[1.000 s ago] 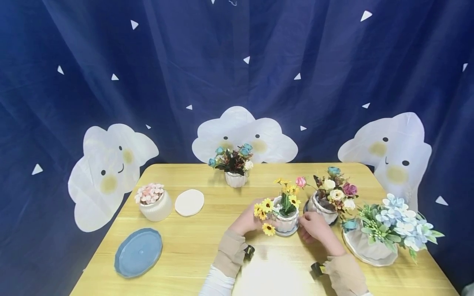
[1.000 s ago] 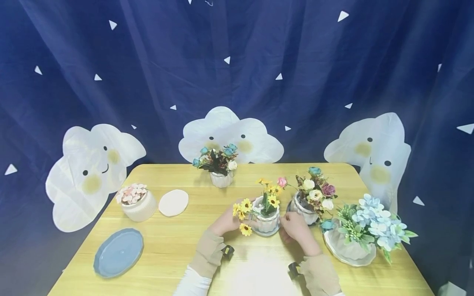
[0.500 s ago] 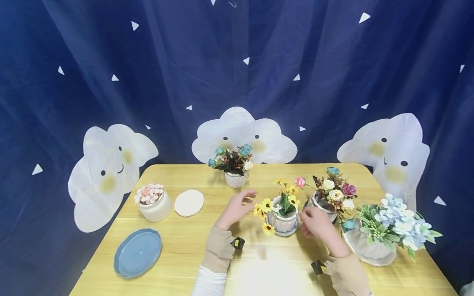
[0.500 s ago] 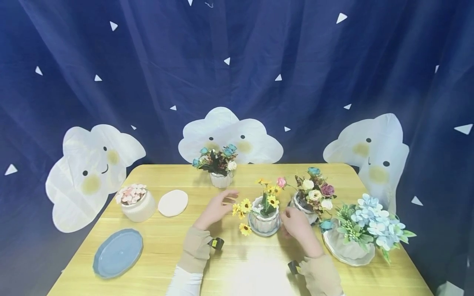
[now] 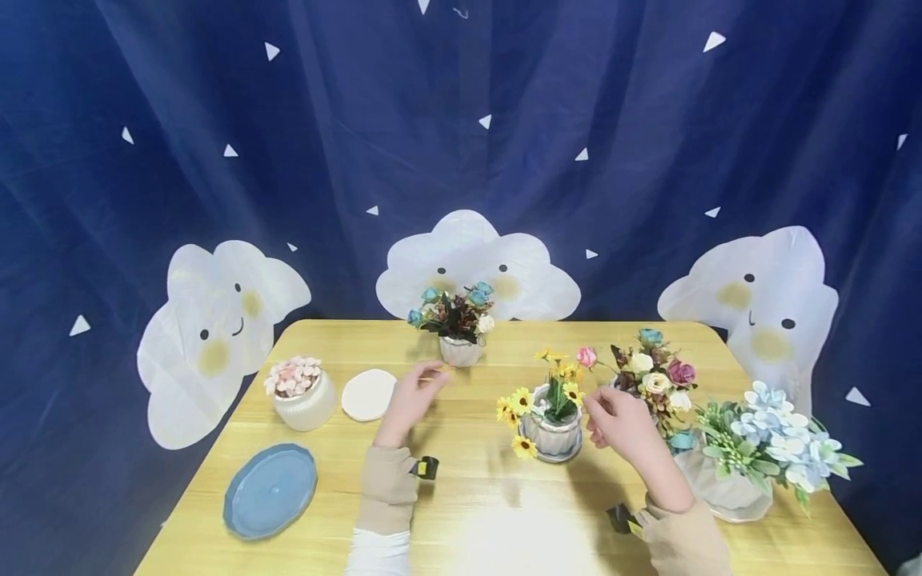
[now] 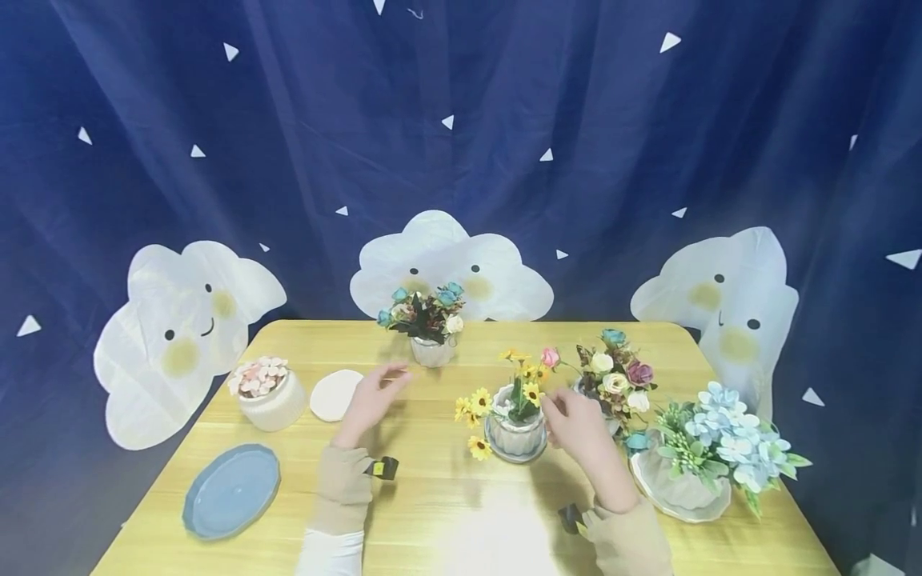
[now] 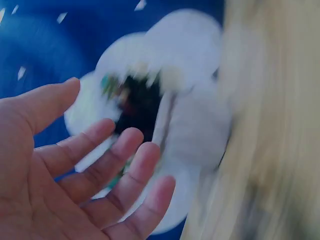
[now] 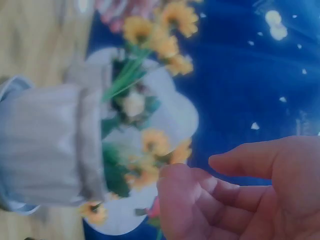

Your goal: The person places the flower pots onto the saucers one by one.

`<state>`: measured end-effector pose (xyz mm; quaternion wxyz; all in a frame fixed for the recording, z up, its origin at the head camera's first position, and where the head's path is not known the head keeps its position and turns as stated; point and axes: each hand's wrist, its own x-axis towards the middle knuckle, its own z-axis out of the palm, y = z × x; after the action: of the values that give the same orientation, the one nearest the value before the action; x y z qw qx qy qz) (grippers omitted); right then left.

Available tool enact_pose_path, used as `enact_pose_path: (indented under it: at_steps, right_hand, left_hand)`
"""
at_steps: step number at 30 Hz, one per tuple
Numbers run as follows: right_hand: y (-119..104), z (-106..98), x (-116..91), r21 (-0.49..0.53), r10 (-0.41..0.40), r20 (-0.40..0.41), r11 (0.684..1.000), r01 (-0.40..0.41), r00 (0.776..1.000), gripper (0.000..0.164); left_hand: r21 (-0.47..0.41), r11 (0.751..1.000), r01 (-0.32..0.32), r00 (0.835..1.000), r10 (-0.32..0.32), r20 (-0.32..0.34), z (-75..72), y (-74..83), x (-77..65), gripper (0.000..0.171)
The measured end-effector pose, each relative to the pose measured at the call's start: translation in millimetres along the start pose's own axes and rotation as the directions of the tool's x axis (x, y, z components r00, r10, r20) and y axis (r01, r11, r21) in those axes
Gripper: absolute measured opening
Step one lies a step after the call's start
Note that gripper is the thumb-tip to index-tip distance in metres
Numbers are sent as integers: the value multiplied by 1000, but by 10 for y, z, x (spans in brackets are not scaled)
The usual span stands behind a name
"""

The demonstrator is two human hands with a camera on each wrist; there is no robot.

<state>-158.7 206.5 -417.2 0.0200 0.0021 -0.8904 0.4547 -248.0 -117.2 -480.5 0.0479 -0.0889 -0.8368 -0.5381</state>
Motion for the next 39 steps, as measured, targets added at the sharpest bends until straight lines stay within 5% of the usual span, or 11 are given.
enact_pose_path:
  at_steps: [7, 14, 18, 23, 29, 39]
  right_hand:
    - [-185, 73, -47, 17, -120, -54, 992, 121, 991, 20]
    - [-399, 174, -60, 15, -255, -146, 966, 260, 956, 14]
    - [-539, 251, -76, 29, -338, -200, 936, 350, 920, 11]
    - [-687, 371, -104, 15, -435, -242, 892, 451, 867, 9]
    - [-811, 563, -164, 123, -470, -163, 862, 491, 867, 6]
    - [-876, 879, -256, 127, -537, -17, 836, 534, 844, 4]
  left_hand:
    - [-31, 980, 196, 965, -198, -174, -569, -227, -88, 43]
    - [-4, 945, 328, 909, -317, -269, -847, -386, -193, 46]
    - [-9, 933, 361, 892, -348, -287, -891, -434, -230, 48]
    - [41, 926, 376, 892, -350, -286, -903, -501, -243, 50]
    - [68, 919, 389, 895, -360, -265, -899, -580, -244, 56]
    - [47, 918, 394, 898, -374, -232, -833, -637, -225, 58]
